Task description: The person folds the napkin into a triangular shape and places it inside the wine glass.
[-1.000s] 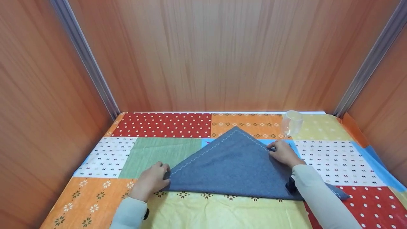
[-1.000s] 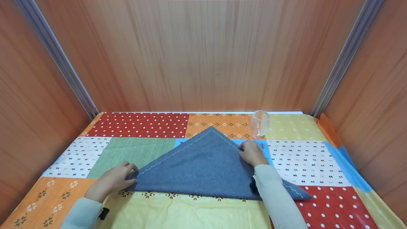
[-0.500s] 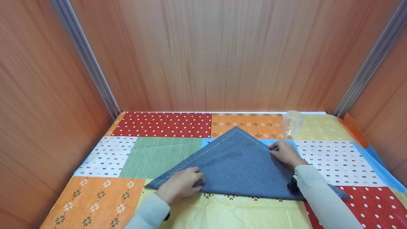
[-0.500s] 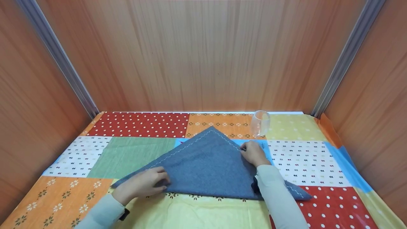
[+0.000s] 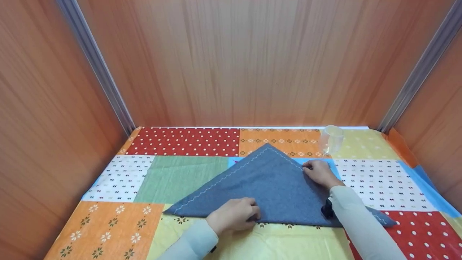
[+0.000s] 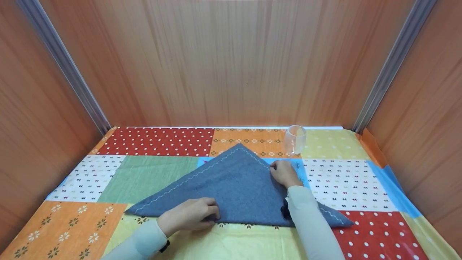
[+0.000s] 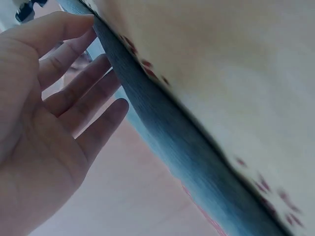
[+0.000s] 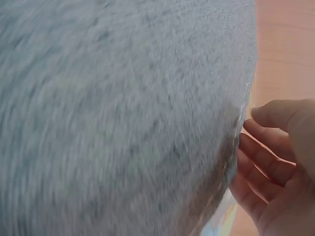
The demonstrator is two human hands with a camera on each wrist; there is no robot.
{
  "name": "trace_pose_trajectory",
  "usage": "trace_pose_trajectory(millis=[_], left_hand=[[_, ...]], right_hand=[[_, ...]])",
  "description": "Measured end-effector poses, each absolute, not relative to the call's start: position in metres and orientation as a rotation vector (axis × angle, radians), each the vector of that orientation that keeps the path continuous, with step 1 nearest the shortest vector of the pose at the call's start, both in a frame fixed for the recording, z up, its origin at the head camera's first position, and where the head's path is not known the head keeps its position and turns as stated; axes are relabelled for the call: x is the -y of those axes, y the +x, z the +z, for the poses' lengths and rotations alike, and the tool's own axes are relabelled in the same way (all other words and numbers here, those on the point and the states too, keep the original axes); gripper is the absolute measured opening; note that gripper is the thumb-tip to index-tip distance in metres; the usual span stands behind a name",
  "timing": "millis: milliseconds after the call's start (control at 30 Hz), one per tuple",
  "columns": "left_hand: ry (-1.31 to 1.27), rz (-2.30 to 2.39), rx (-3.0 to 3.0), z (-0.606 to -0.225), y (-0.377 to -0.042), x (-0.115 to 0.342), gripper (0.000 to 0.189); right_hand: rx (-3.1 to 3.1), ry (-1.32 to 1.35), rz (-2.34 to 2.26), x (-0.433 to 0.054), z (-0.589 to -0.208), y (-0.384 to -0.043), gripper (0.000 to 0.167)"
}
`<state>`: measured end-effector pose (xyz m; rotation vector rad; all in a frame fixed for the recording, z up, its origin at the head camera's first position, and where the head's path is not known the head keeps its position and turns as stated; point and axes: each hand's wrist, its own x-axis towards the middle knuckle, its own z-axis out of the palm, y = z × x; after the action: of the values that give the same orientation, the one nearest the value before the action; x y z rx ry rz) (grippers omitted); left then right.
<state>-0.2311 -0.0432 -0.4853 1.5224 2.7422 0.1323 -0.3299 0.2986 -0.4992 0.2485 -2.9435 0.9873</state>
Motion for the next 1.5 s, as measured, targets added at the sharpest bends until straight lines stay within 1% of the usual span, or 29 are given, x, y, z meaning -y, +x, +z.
trace_pose_trajectory(millis=[167, 300, 400, 500, 733, 933, 1133, 1500], left_hand=[[1.616, 0.061, -2.753, -0.487, -0.231, 0.025, 0.011], [1.588, 0.056, -2.748, -0.489, -0.231, 0.015, 0.008], [1.541, 0.068, -2.751, -0.489, -0.231, 0.012, 0.005], [1.514, 0.079, -2.763, -0.489, -0.231, 0.011, 0.004], [1.519, 0.086, -2.783, -0.489, -0.23, 0.011, 0.002], [1.523, 0.101, -2.777, -0.489, -0.231, 0.011, 0.001], [1.506, 0.126, -2.761, -0.489, -0.233, 0.01, 0.004], [1.435, 0.016, -2.865, -0.491, -0.242, 0.008, 0.007]], right_hand=[[2.917, 0.16, 1.014, -0.296, -0.506, -0.337, 0.027], [2.949, 0.045, 1.019, -0.295, -0.51, -0.342, 0.044], [2.985, -0.016, 1.04, -0.295, -0.511, -0.344, 0.048], [2.993, -0.039, 1.083, -0.294, -0.509, -0.344, 0.046], [2.963, 0.029, 1.162, -0.291, -0.506, -0.343, 0.041], [2.978, -0.042, 1.177, -0.29, -0.505, -0.341, 0.042], [2.95, 0.02, 1.137, -0.288, -0.506, -0.344, 0.039], [2.932, -0.031, 1.095, -0.284, -0.505, -0.351, 0.037]])
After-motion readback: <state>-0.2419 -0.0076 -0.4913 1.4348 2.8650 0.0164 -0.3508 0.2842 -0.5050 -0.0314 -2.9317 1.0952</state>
